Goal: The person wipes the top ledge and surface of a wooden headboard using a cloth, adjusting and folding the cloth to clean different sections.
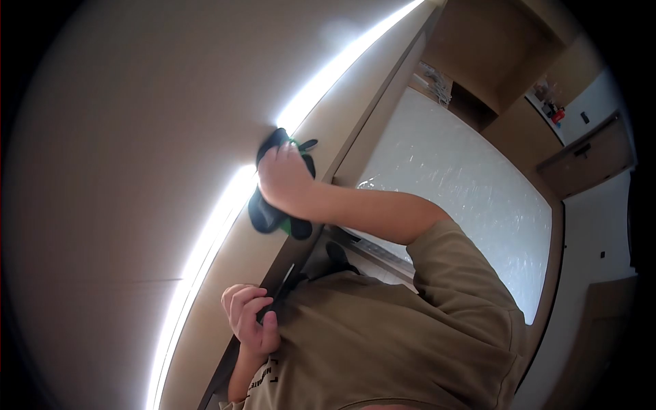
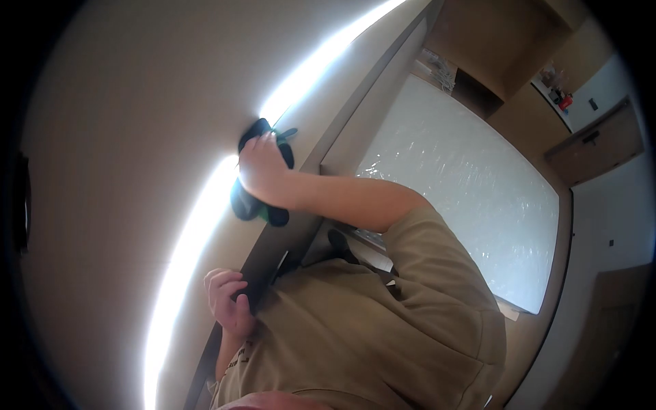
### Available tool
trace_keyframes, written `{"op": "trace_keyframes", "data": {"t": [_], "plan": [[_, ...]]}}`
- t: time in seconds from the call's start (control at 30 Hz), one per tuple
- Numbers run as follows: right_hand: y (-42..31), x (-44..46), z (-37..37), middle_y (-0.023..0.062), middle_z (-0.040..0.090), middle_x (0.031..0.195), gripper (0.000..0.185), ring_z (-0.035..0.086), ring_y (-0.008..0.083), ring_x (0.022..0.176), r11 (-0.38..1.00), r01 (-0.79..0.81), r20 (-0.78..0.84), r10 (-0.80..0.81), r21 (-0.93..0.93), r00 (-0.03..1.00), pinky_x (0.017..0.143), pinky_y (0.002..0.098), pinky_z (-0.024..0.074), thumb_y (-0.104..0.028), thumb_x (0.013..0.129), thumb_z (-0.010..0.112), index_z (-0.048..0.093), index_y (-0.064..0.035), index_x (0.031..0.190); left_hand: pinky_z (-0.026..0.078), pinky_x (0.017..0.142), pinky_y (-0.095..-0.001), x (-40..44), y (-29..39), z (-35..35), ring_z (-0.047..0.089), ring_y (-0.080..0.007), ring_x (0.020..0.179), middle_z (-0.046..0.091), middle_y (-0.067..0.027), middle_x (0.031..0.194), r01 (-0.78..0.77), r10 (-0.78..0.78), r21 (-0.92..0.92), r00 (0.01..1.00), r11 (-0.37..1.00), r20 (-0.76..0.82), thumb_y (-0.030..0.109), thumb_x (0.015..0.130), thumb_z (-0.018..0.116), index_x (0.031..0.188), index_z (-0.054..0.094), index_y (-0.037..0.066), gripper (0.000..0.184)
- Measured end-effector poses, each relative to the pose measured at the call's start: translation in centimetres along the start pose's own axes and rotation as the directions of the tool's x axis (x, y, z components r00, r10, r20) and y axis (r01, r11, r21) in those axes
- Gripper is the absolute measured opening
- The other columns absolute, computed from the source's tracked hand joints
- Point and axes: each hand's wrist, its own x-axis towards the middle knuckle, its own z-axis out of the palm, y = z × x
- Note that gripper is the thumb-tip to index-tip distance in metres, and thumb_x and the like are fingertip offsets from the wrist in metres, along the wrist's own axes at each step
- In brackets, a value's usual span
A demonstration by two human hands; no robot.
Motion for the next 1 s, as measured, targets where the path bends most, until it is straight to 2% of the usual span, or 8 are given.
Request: {"op": "trace_keyframes", "data": {"t": [0.27, 0.57, 0.63, 0.7, 0.77, 0.8, 0.83, 1.0], "plan": [[-12.7, -2.5, -6.6, 0.0354, 0.059, 0.120, 0.045, 0.058, 0.0510, 0.111, 0.939, 0.312, 0.120, -0.330, 0.146, 0.936, 0.099, 0.0577, 0.0445, -0.022, 0.094, 0.046, 0.061, 0.0136, 0.117, 0.044, 0.084, -0.0440, -3.0, -0.1, -3.7, 0.056, -0.0350, 0.091, 0.062, -0.0161, 0.095, 0.070, -0.068, 0.034, 0.996, 0.997, -0.057, 0.022, 0.088, 0.060, 0.088, 0.061, 0.000, 0.023], [-8.7, -2.2, -5.4, 0.0160, 0.062, 0.096, 0.034, 0.057, 0.0309, 0.093, 0.924, 0.311, 0.049, -0.330, 0.224, 0.943, 0.083, 0.0442, 0.0468, -0.025, 0.088, 0.054, 0.068, 0.0019, 0.102, 0.042, 0.089, -0.0462, -4.0, -1.1, -2.8, 0.054, -0.0360, 0.099, 0.061, -0.0164, 0.105, 0.125, -0.105, 0.268, 0.990, 0.955, -0.089, 0.023, 0.088, 0.060, 0.091, 0.063, 0.002, 0.022], [-4.9, -1.7, -3.0, 0.0107, 0.059, 0.089, 0.023, 0.056, 0.0283, 0.088, 0.955, 0.262, -0.030, -0.260, 0.140, 0.965, 0.077, 0.0433, 0.0461, -0.024, 0.087, 0.055, 0.068, -0.0042, 0.089, 0.041, 0.091, -0.0475, -4.5, -1.4, -2.5, 0.053, -0.0367, 0.103, 0.060, -0.0164, 0.110, 0.155, -0.126, 0.377, 0.987, 0.913, -0.099, 0.025, 0.090, 0.060, 0.092, 0.063, 0.003, 0.022], [1.3, -0.2, -1.0, 0.0129, 0.058, 0.086, 0.017, 0.059, 0.0285, 0.081, 0.947, 0.192, 0.112, -0.227, 0.260, 0.968, 0.069, 0.0437, 0.0480, -0.020, 0.088, 0.056, 0.063, -0.0047, 0.082, 0.041, 0.094, -0.0488, -5.5, -1.8, -1.9, 0.053, -0.0374, 0.105, 0.059, -0.0168, 0.112, 0.238, -0.172, 0.405, 0.966, 0.883, -0.193, 0.028, 0.092, 0.058, 0.095, 0.063, 0.004, 0.025], [8.4, 1.0, 1.3, 0.0135, 0.062, 0.085, 0.019, 0.064, 0.0316, 0.077, 0.947, -0.030, 0.109, -0.005, 0.319, 0.994, 0.068, 0.0470, 0.0527, -0.018, 0.093, 0.053, 0.061, -0.0018, 0.086, 0.040, 0.096, -0.0504, -5.9, -2.0, -1.4, 0.052, -0.0379, 0.107, 0.058, -0.0174, 0.114, 0.270, -0.157, 0.509, 0.954, 0.817, -0.255, 0.031, 0.094, 0.057, 0.099, 0.062, 0.004, 0.028], [12.5, 1.6, 2.2, 0.0136, 0.064, 0.085, 0.018, 0.066, 0.0324, 0.080, 0.964, -0.034, 0.083, 0.013, 0.265, 0.996, 0.071, 0.0474, 0.0538, -0.018, 0.093, 0.051, 0.060, -0.0037, 0.085, 0.040, 0.097, -0.0512, -5.8, -2.0, -1.2, 0.052, -0.0381, 0.109, 0.057, -0.0178, 0.116, 0.261, -0.119, 0.597, 0.956, 0.759, -0.267, 0.033, 0.094, 0.057, 0.101, 0.062, 0.004, 0.030], [16.5, 3.3, 1.8, 0.0129, 0.064, 0.087, 0.016, 0.067, 0.0329, 0.082, 0.984, -0.104, 0.336, 0.050, 0.146, 0.940, 0.073, 0.0468, 0.0540, -0.019, 0.094, 0.050, 0.059, -0.0063, 0.091, 0.039, 0.098, -0.0521, -5.6, -2.1, -0.9, 0.051, -0.0382, 0.110, 0.056, -0.0182, 0.118, 0.253, -0.082, 0.677, 0.958, 0.691, -0.275, 0.035, 0.095, 0.056, 0.103, 0.061, 0.004, 0.032], [37.1, 6.9, 10.7, 0.0127, 0.070, 0.094, 0.019, 0.070, 0.0329, 0.089, 0.989, -0.123, 0.307, 0.144, -0.087, 0.941, 0.076, 0.0489, 0.0544, -0.020, 0.096, 0.046, 0.062, -0.0109, 0.100, 0.039, 0.102, -0.0526, -5.7, -3.5, 0.7, 0.047, -0.0374, 0.119, 0.051, -0.0182, 0.127, 0.356, 0.004, 0.868, 0.925, 0.345, -0.381, 0.042, 0.096, 0.055, 0.109, 0.059, 0.004, 0.041]]}}
